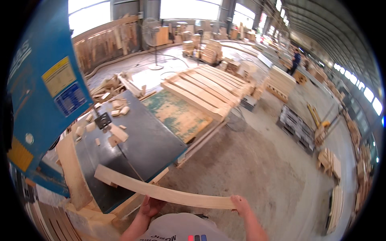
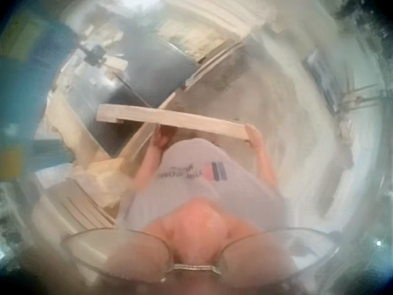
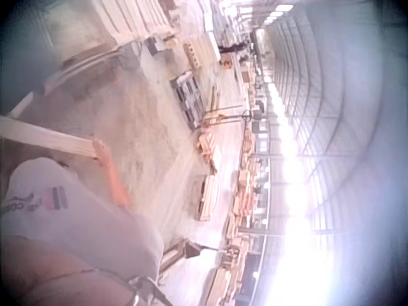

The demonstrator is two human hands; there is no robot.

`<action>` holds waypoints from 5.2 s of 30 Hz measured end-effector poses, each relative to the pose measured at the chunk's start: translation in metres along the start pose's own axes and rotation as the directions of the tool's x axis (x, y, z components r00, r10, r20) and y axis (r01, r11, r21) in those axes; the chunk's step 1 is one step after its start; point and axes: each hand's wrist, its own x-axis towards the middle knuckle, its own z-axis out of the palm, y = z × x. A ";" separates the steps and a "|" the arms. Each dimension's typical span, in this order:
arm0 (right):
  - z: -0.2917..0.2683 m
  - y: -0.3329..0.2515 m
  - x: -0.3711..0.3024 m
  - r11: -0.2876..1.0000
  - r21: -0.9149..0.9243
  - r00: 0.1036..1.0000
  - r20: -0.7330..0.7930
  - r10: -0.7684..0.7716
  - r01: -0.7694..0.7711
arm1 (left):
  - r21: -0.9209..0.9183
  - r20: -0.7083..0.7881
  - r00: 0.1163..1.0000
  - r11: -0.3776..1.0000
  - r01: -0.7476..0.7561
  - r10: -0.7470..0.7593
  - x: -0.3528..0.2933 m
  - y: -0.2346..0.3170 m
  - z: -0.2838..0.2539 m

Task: The person uses a band saw to cut curved wooden planks, guiding the wood through the blade by hand and stacking the finished pieces on a nearby pile.

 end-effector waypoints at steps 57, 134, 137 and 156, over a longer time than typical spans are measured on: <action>0.052 -0.100 0.118 0.995 0.081 0.997 -0.059 -0.051 0.056 | 0.787 -0.396 0.652 0.605 -0.122 0.647 0.082 0.329 -0.078; 0.144 -0.020 -0.018 0.970 0.241 0.975 -0.218 0.042 0.012 | 0.816 -0.324 0.789 0.576 -0.047 0.523 0.121 0.407 -0.060; 0.160 -0.013 -0.040 0.959 0.283 0.974 -0.214 0.079 -0.015 | 0.814 -0.324 0.809 0.581 -0.026 0.490 0.127 0.415 -0.071; 0.259 0.000 -0.155 0.999 0.046 0.938 -0.347 0.021 -0.005 | 0.819 -0.330 0.879 0.567 0.086 0.344 0.149 0.451 -0.088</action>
